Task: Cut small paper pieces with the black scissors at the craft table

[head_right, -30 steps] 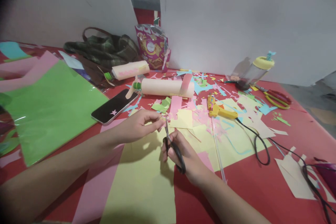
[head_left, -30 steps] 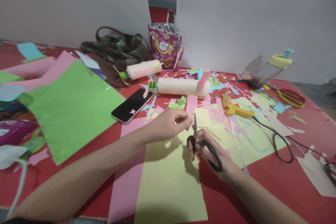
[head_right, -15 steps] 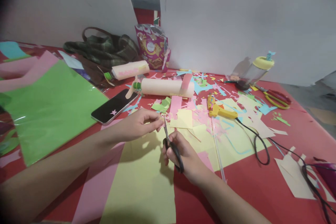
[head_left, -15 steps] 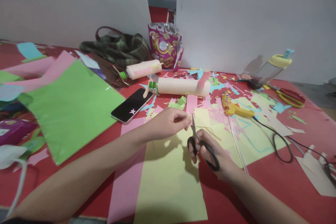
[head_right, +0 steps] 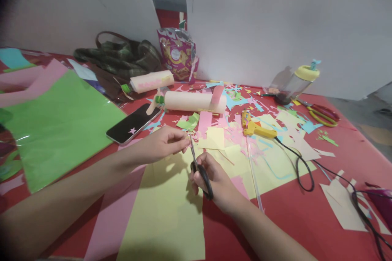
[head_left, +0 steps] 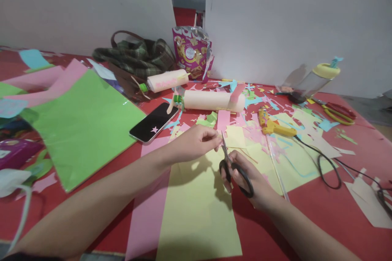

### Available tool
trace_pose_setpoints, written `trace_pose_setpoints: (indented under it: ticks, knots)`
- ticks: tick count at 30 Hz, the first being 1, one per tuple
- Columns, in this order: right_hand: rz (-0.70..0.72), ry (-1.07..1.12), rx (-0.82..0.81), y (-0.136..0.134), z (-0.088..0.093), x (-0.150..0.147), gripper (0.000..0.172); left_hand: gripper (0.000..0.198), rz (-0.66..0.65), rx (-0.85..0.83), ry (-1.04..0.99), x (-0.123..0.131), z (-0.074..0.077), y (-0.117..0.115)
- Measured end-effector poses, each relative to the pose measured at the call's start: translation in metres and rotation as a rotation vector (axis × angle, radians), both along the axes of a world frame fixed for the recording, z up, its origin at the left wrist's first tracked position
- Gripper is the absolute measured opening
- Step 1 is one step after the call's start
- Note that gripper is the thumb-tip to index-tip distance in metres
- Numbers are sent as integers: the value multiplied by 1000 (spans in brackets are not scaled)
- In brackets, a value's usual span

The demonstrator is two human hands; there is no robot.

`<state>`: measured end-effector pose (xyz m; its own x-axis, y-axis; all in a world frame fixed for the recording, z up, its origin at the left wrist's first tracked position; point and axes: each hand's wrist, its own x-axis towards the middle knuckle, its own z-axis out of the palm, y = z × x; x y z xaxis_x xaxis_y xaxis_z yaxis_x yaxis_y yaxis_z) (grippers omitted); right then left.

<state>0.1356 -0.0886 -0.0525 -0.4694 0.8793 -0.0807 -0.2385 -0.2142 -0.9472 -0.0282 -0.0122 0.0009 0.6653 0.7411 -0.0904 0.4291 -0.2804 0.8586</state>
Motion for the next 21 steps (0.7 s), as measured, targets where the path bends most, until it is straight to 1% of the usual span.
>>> trace_pose_setpoints:
  ticks: [8, 21]
  knots:
    - [-12, 26, 4, 0, 1, -1, 26, 32, 31, -47, -44, 2, -1, -3]
    - [-42, 27, 6, -1, 2, -2, 25, 28, 48, -84, -90, 3, -3, -5]
